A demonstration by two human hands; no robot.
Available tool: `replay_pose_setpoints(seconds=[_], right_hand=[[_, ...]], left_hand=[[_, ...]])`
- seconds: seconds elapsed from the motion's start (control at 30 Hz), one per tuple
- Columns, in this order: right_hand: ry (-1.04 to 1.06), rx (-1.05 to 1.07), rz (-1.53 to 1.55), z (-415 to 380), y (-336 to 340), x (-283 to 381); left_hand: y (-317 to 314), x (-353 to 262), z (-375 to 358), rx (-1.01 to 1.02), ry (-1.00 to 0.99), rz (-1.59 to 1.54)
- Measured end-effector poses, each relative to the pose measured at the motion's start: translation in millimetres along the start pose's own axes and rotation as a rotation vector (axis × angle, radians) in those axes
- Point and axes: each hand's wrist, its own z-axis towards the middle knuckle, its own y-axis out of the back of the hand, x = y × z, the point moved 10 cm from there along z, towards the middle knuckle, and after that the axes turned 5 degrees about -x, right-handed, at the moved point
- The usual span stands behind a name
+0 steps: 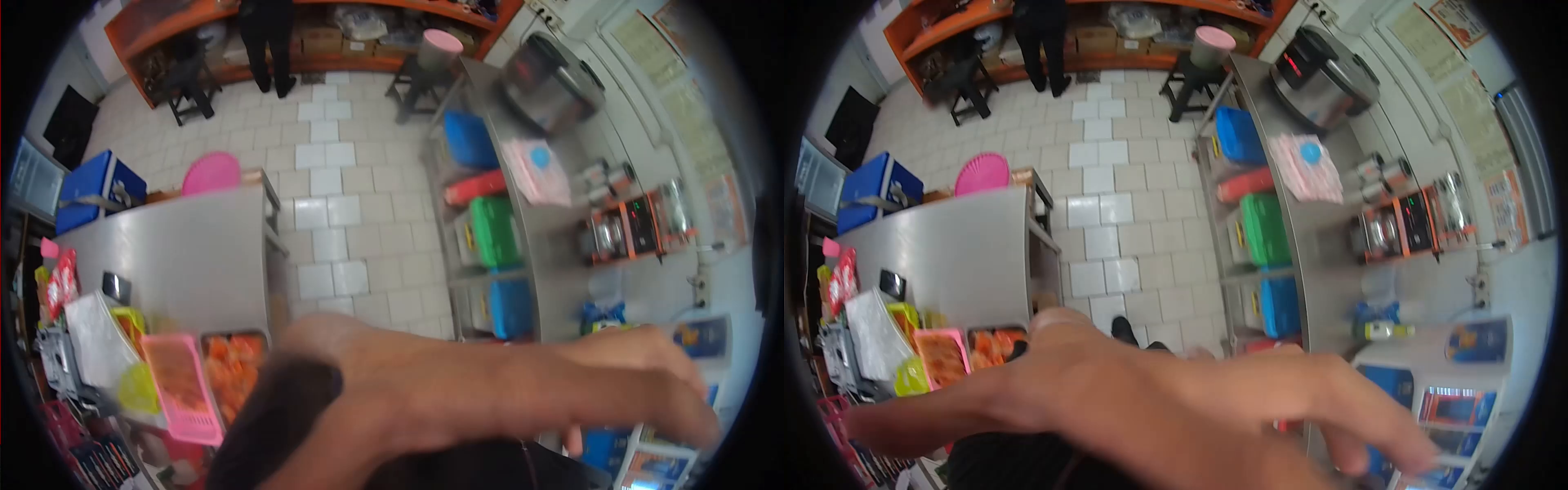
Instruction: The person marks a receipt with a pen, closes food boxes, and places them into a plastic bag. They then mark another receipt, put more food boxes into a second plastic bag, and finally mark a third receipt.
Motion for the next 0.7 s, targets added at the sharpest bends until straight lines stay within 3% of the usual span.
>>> replay_pose_setpoints(seconds=[0.07,0.1,0.17,0.23,0.33,0.37,0.4,0.43,0.5,0.53,0.57,0.6,0.63,0.67,0.7], right_hand=[[-0.212,0.058,0.155,18.7,14.1,5.0],[-0.322,0.090,0.234,32.1,7.8,-9.5],[-0.544,0.170,0.378,51.1,0.4,-33.7],[-0.753,0.254,0.508,98.1,-0.6,-57.9],[-1.077,0.419,0.659,150.1,0.2,-113.7],[-1.185,0.476,0.703,153.1,-81.7,-221.7],[-0.921,0.594,0.333,257.3,14.1,-136.8],[-0.917,0.596,0.349,353.2,37.7,-101.9],[0.032,0.376,-0.224,521.7,93.4,-3.3],[-0.118,0.022,0.248,579.7,156.2,26.9],[-0.196,0.024,0.353,644.4,174.3,45.6],[-0.048,-0.017,0.318,706.2,204.8,81.0],[-0.017,-0.021,0.345,763.9,228.0,110.8],[0.011,-0.023,0.374,817.4,247.1,138.7],[0.072,-0.060,0.368,864.7,268.3,166.0]], left_hand=[[54.4,-17.7,19.9,0.034,0.050,0.052],[99.4,-4.9,26.0,-0.058,0.173,0.229],[191.8,11.5,32.7,-0.130,0.199,0.989],[304.1,26.6,24.0,-0.189,0.239,1.375],[522.6,70.9,-71.9,-0.372,0.414,1.471],[598.8,87.3,-152.4,-0.530,0.501,1.530],[654.2,94.2,-230.0,-0.610,0.781,1.573],[685.5,88.6,-302.7,-0.647,1.080,1.560],[704.1,72.0,-458.3,-0.723,1.427,1.398],[699.6,56.0,-523.6,-0.702,1.586,1.420],[683.2,29.2,-561.5,-0.868,1.761,1.329],[660.0,-1.3,-572.0,-0.996,1.839,1.303],[650.8,-17.3,-605.3,-1.035,1.761,1.196],[640.0,-1.6,-609.8,-0.002,1.907,1.492],[643.8,-38.9,-643.3,-0.544,1.864,1.453]])
